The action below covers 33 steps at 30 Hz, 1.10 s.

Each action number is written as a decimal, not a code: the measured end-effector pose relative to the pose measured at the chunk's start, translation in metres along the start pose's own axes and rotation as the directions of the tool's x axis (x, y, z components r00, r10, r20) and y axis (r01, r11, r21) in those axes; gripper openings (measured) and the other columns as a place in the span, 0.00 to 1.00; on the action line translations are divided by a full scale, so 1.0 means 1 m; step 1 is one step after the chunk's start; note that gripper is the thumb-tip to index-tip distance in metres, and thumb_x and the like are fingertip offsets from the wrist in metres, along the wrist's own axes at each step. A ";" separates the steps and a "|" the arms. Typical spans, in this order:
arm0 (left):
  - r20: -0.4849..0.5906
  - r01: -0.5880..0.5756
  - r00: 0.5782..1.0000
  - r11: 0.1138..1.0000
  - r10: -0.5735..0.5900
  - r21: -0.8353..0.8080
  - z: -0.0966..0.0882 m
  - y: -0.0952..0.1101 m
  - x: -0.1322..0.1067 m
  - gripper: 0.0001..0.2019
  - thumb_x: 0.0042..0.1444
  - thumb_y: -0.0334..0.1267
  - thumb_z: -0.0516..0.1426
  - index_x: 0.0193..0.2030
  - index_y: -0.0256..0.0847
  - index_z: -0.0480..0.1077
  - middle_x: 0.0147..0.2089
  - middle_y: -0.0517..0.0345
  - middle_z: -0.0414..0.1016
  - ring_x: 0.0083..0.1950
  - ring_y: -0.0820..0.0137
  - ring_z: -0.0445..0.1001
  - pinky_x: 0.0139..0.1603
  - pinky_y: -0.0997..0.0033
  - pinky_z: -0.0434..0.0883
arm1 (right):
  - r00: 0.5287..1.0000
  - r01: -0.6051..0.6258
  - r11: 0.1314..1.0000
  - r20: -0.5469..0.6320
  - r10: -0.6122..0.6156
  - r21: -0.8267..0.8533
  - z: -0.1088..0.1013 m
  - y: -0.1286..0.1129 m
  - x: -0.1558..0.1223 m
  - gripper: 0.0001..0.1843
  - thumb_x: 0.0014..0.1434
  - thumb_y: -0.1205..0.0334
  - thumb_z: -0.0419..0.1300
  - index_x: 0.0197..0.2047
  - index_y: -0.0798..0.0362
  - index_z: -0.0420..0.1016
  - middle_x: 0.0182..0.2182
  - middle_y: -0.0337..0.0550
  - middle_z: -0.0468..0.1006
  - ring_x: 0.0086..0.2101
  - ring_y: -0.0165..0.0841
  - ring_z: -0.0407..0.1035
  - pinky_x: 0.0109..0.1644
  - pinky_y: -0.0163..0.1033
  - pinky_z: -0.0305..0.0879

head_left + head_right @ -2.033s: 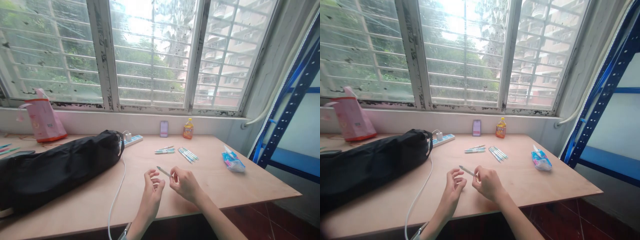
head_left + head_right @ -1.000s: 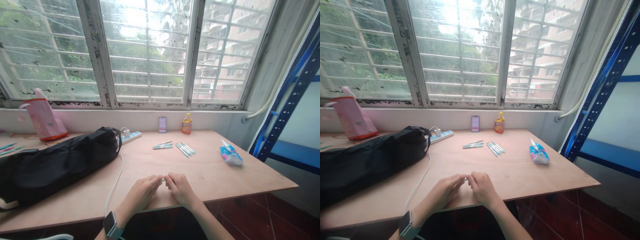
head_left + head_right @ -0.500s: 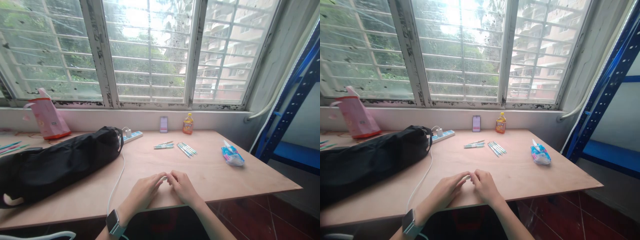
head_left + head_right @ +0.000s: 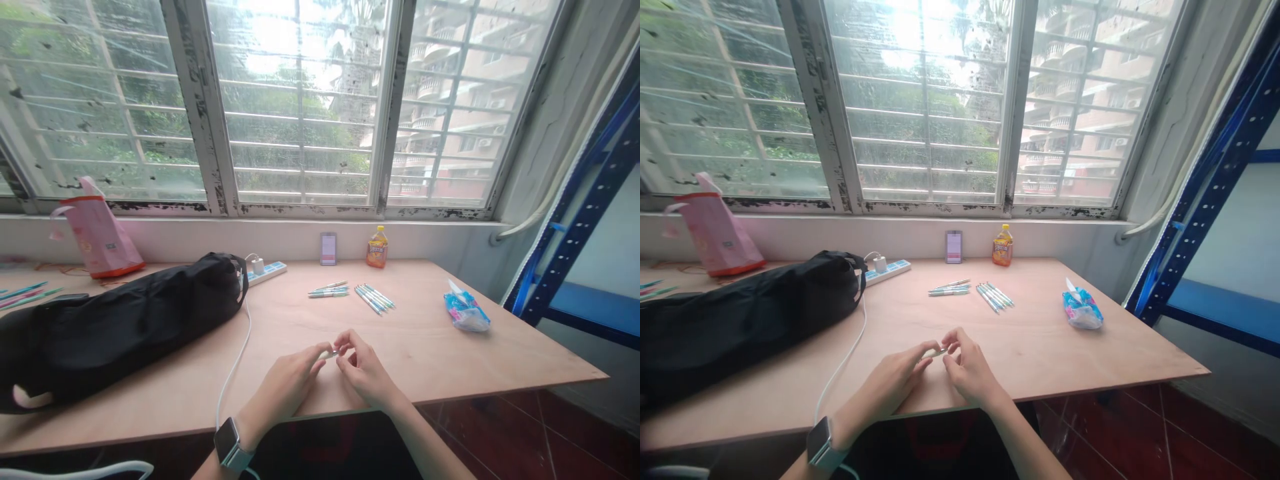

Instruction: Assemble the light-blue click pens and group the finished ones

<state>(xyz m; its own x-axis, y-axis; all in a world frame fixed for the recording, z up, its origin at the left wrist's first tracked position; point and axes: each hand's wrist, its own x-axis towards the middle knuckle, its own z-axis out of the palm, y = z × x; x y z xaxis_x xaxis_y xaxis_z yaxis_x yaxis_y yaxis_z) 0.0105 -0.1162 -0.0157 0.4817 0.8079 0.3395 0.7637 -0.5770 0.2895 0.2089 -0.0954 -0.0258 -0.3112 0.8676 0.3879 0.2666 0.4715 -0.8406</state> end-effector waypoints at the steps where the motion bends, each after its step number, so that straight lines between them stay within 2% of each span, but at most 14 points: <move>1: 0.000 -0.002 1.000 1.000 0.002 -0.004 0.000 0.000 0.000 0.15 0.71 0.34 0.47 0.60 0.49 0.63 0.51 0.55 0.81 0.47 0.59 0.83 0.44 0.66 0.76 | 1.000 -0.003 1.000 0.002 0.003 0.008 0.000 0.000 0.000 0.09 0.61 0.59 0.59 0.45 0.51 0.71 0.44 0.45 0.77 0.42 0.36 0.71 0.38 0.35 0.65; 3: -0.005 -0.001 1.000 1.000 0.001 0.001 0.001 0.000 0.000 0.15 0.71 0.34 0.47 0.61 0.48 0.62 0.52 0.54 0.81 0.47 0.59 0.83 0.45 0.65 0.76 | 0.999 -0.041 0.999 -0.002 0.041 -0.032 0.000 -0.002 0.000 0.09 0.64 0.55 0.58 0.41 0.51 0.73 0.40 0.44 0.78 0.40 0.36 0.71 0.38 0.36 0.65; 5: -0.010 -0.001 1.000 1.000 0.001 0.019 0.002 -0.002 0.000 0.15 0.71 0.34 0.47 0.61 0.47 0.62 0.52 0.51 0.81 0.48 0.58 0.83 0.45 0.64 0.76 | 0.997 -0.080 0.991 -0.018 0.079 -0.105 0.000 -0.003 0.000 0.16 0.68 0.51 0.54 0.33 0.52 0.73 0.31 0.42 0.77 0.34 0.35 0.70 0.37 0.37 0.63; 7: -0.009 0.002 1.000 1.000 -0.002 0.031 0.003 -0.002 0.000 0.15 0.71 0.34 0.46 0.61 0.46 0.63 0.52 0.51 0.81 0.47 0.57 0.83 0.44 0.63 0.76 | 0.997 -0.083 0.988 -0.023 0.080 -0.134 0.000 -0.002 0.000 0.19 0.69 0.52 0.52 0.30 0.52 0.73 0.28 0.41 0.76 0.32 0.34 0.69 0.36 0.37 0.61; 11: 0.006 0.009 1.000 1.000 -0.009 0.019 0.001 -0.001 0.000 0.15 0.71 0.35 0.45 0.61 0.48 0.63 0.48 0.53 0.82 0.45 0.58 0.83 0.42 0.65 0.76 | 1.000 -0.021 0.999 0.007 0.021 -0.037 0.000 0.002 0.000 0.07 0.64 0.60 0.57 0.40 0.52 0.74 0.38 0.42 0.79 0.38 0.34 0.72 0.38 0.35 0.65; 13: 0.007 0.003 1.000 1.000 -0.003 0.010 0.000 0.000 0.000 0.16 0.71 0.34 0.46 0.61 0.48 0.63 0.49 0.53 0.82 0.45 0.60 0.83 0.44 0.66 0.76 | 1.000 -0.019 0.999 0.013 0.020 -0.027 0.000 0.002 0.000 0.07 0.62 0.60 0.59 0.42 0.52 0.74 0.40 0.43 0.79 0.38 0.34 0.73 0.38 0.35 0.66; 15: -0.009 -0.005 1.000 1.000 0.005 0.011 0.000 0.000 0.000 0.16 0.70 0.34 0.46 0.61 0.47 0.64 0.50 0.52 0.82 0.46 0.60 0.83 0.45 0.66 0.76 | 0.999 -0.050 0.997 -0.011 0.050 -0.065 0.001 0.000 -0.001 0.09 0.64 0.55 0.59 0.38 0.52 0.75 0.34 0.43 0.79 0.34 0.34 0.73 0.36 0.36 0.65; 17: -0.026 -0.012 1.000 1.000 0.012 0.012 0.002 -0.001 0.000 0.16 0.70 0.34 0.46 0.61 0.46 0.65 0.51 0.51 0.82 0.47 0.60 0.83 0.46 0.65 0.77 | 0.996 -0.079 0.991 -0.048 0.074 -0.108 0.001 -0.002 -0.001 0.16 0.66 0.50 0.57 0.32 0.52 0.75 0.29 0.42 0.78 0.30 0.34 0.72 0.34 0.36 0.63; 19: -0.031 -0.014 0.999 1.000 0.014 0.010 0.004 -0.003 0.000 0.17 0.70 0.34 0.46 0.61 0.47 0.65 0.54 0.51 0.81 0.48 0.60 0.83 0.47 0.65 0.77 | 0.994 -0.089 0.990 -0.068 0.082 -0.106 0.000 -0.003 0.000 0.18 0.66 0.50 0.57 0.29 0.52 0.74 0.27 0.42 0.78 0.30 0.35 0.71 0.35 0.37 0.62; 24: -0.018 0.014 1.000 1.000 -0.014 0.013 0.004 -0.004 0.000 0.18 0.69 0.33 0.47 0.63 0.49 0.64 0.58 0.54 0.78 0.50 0.60 0.82 0.48 0.64 0.77 | 0.996 -0.083 0.996 -0.035 0.085 0.040 -0.002 0.000 0.002 0.11 0.63 0.56 0.59 0.36 0.53 0.78 0.33 0.43 0.81 0.35 0.35 0.73 0.39 0.38 0.66; 28: -0.013 0.050 0.999 0.999 -0.050 -0.003 0.002 -0.001 0.000 0.17 0.70 0.33 0.48 0.62 0.50 0.63 0.55 0.56 0.80 0.48 0.62 0.82 0.46 0.67 0.76 | 0.996 -0.083 0.994 -0.038 0.086 0.070 -0.003 0.001 0.003 0.09 0.61 0.58 0.60 0.38 0.53 0.79 0.35 0.43 0.81 0.36 0.35 0.73 0.39 0.37 0.65; 33: -0.031 0.041 0.999 0.999 -0.042 -0.026 0.001 0.000 0.001 0.17 0.69 0.32 0.48 0.61 0.51 0.65 0.55 0.57 0.80 0.48 0.62 0.82 0.47 0.67 0.76 | 0.994 -0.072 0.994 -0.076 0.079 0.087 -0.004 -0.002 0.002 0.08 0.60 0.61 0.59 0.37 0.52 0.78 0.36 0.42 0.81 0.37 0.35 0.73 0.40 0.37 0.66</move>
<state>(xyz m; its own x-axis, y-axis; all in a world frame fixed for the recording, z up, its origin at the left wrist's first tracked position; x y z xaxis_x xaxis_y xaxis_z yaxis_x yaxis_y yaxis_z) 0.0114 -0.1157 -0.0162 0.4360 0.8271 0.3548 0.7714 -0.5465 0.3261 0.2117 -0.0935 -0.0221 -0.2190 0.9114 0.3483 0.2081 0.3924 -0.8959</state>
